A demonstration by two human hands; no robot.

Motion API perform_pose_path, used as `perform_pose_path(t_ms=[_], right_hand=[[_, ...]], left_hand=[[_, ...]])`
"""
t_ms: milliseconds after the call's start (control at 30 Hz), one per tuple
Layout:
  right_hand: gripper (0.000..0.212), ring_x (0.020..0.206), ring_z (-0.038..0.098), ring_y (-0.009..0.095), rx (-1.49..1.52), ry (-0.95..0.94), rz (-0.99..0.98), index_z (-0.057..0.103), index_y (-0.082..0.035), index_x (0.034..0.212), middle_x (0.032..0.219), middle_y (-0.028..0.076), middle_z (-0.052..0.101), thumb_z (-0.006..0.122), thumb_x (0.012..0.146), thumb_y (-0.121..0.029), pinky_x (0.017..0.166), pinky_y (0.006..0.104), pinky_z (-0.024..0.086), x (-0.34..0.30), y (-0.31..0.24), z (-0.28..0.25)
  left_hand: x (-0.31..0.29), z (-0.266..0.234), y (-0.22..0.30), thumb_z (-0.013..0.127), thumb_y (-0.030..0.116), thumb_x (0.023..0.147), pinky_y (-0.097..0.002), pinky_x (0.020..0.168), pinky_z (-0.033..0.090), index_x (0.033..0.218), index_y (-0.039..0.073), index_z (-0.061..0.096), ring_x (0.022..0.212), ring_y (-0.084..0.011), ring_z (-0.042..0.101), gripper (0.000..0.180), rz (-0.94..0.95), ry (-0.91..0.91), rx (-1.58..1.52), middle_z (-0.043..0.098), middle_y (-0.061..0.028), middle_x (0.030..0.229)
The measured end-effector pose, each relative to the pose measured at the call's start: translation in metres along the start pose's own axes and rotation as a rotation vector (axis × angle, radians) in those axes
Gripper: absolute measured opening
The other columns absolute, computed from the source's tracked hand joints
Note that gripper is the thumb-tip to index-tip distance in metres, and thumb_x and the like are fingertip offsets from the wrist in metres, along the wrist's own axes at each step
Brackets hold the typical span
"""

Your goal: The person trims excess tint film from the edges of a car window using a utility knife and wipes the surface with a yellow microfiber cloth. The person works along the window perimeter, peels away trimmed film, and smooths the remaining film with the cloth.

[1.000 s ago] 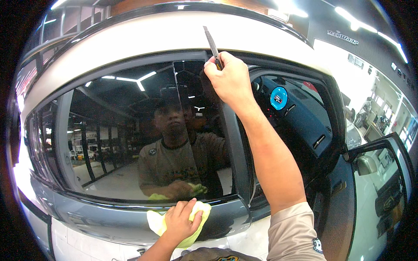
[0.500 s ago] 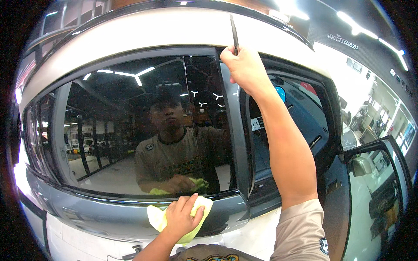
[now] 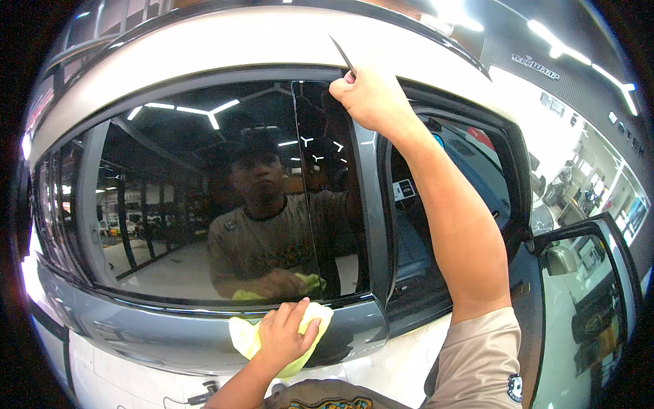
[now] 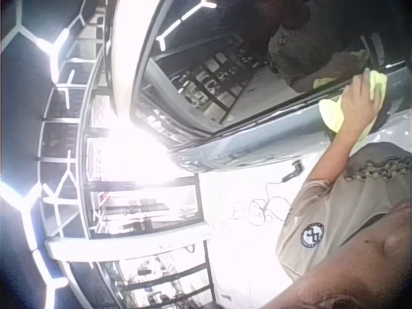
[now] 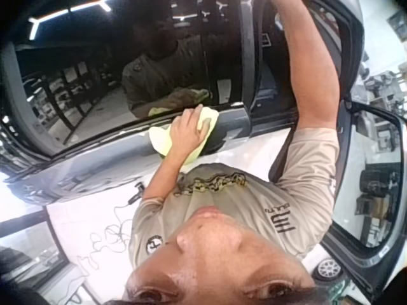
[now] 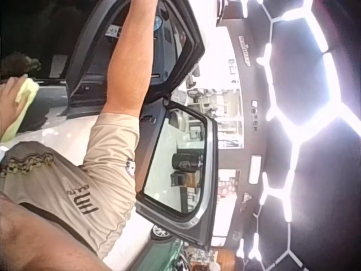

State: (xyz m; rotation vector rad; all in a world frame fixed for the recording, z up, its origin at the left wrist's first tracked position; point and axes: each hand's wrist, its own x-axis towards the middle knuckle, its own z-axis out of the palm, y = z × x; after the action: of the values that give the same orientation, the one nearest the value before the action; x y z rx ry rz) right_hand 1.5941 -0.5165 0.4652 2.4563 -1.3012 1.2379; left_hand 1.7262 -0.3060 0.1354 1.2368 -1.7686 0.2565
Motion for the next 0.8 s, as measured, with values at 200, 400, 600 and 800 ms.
perform_pose_path(t_ms=[200, 400, 600, 800], right_hand=[[0.020, 0.055, 0.057, 0.013, 0.443, 0.000, 0.092, 0.059, 0.000, 0.086, 0.069, 0.007, 0.059, 0.064, 0.087, -0.019, 0.048, 0.0305, 0.048, -0.010, 0.013, -0.005], [0.021, 0.049, 0.050, 0.009, 0.374, -0.006, 0.051, 0.057, 0.001, 0.094, 0.069, 0.005, 0.054, 0.066, 0.085, -0.015, 0.042, 0.0262, 0.041, -0.005, 0.003, -0.005], [0.026, 0.064, 0.065, 0.024, 0.069, 0.025, 0.069, 0.064, 0.005, 0.092, 0.067, 0.016, 0.063, 0.067, 0.083, -0.019, 0.063, 0.0380, 0.052, 0.004, -0.010, -0.005], [0.033, 0.090, 0.071, 0.044, -0.228, 0.130, 0.018, 0.071, 0.009, 0.091, 0.088, 0.031, 0.069, 0.064, 0.085, -0.023, 0.087, 0.0454, 0.055, -0.007, -0.026, 0.010]], left_hand=[[0.000, 0.001, -0.002, 0.079, 0.027, 0.079, -0.0337, 0.060, 0.048, 0.113, 0.002, 0.070, 0.066, -0.0221, 0.060, 0.043, 0.005, 0.004, -0.006, 0.064, -0.0070, 0.088], [-0.001, -0.001, -0.002, 0.079, 0.026, 0.079, -0.0335, 0.061, 0.047, 0.113, 0.002, 0.070, 0.068, -0.0219, 0.061, 0.043, 0.007, -0.008, -0.012, 0.065, -0.0074, 0.088], [-0.001, 0.001, -0.002, 0.079, 0.027, 0.079, -0.0339, 0.061, 0.047, 0.114, 0.002, 0.070, 0.068, -0.0223, 0.060, 0.044, 0.006, 0.011, -0.036, 0.065, -0.0077, 0.089], [-0.008, -0.001, -0.001, 0.079, 0.029, 0.080, -0.0342, 0.061, 0.047, 0.114, 0.002, 0.070, 0.068, -0.0226, 0.061, 0.045, 0.001, -0.016, -0.057, 0.065, -0.0081, 0.090]])
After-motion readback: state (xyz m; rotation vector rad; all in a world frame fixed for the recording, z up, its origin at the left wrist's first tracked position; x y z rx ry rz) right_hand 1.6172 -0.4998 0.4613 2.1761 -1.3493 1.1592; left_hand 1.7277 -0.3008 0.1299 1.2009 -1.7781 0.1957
